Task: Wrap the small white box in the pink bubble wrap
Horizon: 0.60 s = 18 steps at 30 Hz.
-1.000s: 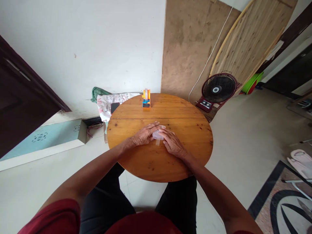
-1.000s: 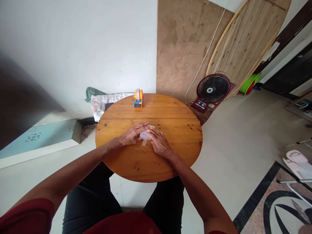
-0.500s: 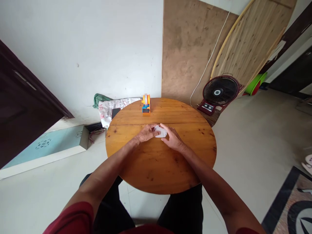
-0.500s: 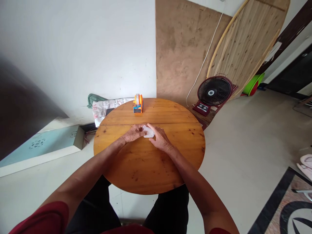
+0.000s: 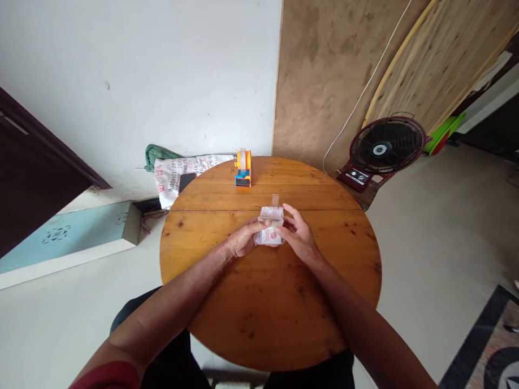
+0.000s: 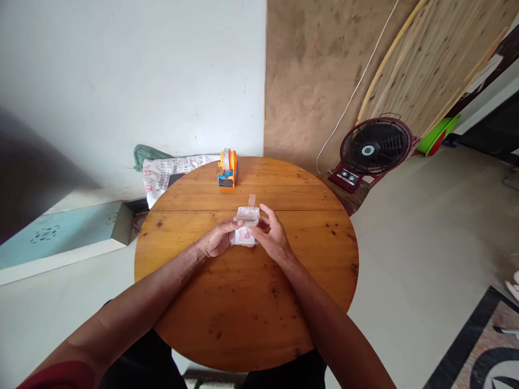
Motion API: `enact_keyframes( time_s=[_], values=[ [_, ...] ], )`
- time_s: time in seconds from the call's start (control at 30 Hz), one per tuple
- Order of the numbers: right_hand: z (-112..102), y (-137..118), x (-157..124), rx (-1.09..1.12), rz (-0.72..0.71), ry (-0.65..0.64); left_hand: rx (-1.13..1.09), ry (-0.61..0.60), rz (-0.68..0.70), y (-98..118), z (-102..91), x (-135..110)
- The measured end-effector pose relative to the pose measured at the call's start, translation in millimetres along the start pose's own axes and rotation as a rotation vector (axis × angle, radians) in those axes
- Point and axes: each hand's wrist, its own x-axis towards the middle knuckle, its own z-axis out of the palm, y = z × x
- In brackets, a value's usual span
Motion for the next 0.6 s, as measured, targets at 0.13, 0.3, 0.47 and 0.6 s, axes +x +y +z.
enact_keyframes(
  time_s=[0.13, 0.3, 0.47, 0.6],
  values=[
    [-1, -3, -3, -0.289, -0.185, 0.116, -0.061, 0.077, 0.034, -1, 3.4, 1],
    [-4, -10, -7, -0.619, -0.475, 0.112, -0.102, 0.094, 0.033, -1, 7.2, -3],
    [-5, -12, -6, -0.715, -0.503, 0.041, -0.090, 0.100, 0.034, 2, 8.4, -6],
    [-5, -11, -4, -0.727, -0.474, 0.016, -0.068, 0.065, 0.055, 3, 7.4, -6]
  ],
)
